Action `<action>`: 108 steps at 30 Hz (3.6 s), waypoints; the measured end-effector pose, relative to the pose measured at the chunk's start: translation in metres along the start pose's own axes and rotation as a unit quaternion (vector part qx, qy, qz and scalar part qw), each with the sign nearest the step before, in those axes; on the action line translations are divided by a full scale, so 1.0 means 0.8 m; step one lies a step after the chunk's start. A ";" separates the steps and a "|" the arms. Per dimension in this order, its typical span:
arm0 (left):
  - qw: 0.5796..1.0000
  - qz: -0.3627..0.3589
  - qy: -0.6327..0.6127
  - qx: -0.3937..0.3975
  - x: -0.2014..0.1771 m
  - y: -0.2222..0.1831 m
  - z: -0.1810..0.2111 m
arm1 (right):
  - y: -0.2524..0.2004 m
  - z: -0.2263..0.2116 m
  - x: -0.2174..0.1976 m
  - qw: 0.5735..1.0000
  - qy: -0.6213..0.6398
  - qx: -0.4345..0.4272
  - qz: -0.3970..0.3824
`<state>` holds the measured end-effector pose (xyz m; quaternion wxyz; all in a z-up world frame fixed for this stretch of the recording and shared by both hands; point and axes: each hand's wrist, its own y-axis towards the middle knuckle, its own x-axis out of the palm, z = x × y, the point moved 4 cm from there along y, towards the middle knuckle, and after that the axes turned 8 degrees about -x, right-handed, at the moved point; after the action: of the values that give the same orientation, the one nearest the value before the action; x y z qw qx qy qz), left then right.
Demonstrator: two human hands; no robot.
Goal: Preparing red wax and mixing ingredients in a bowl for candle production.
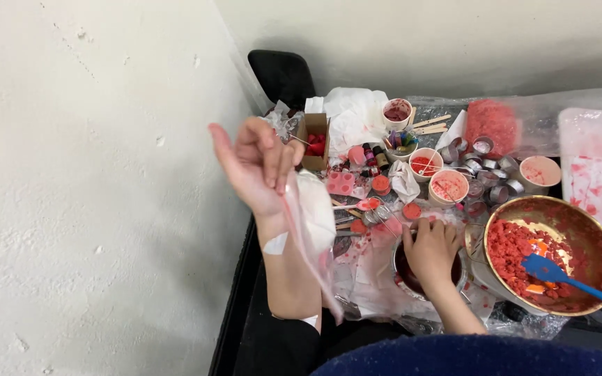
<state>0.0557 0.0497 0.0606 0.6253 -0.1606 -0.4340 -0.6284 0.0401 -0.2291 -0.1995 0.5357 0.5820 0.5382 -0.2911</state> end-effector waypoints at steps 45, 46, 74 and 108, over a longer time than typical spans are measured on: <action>0.784 -0.092 0.535 -0.303 -0.085 -0.107 -0.136 | 0.056 -0.085 -0.045 0.646 0.694 0.045 -0.316; 0.784 -0.092 0.534 -0.303 -0.084 -0.108 -0.137 | 0.056 -0.082 -0.046 0.646 0.693 0.046 -0.315; 0.925 -0.010 0.204 -0.320 -0.218 -0.152 -0.259 | 0.025 -0.020 0.075 0.398 0.890 0.144 -0.167; 0.533 -0.088 0.818 -0.198 -0.316 -0.070 -0.230 | 0.094 -0.005 -0.102 0.899 0.359 -0.052 -0.244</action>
<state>0.1089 0.0670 -0.2521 0.6011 0.3425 0.3911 -0.6070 0.0893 -0.2394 -0.1005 0.2479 0.4685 0.8335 -0.1558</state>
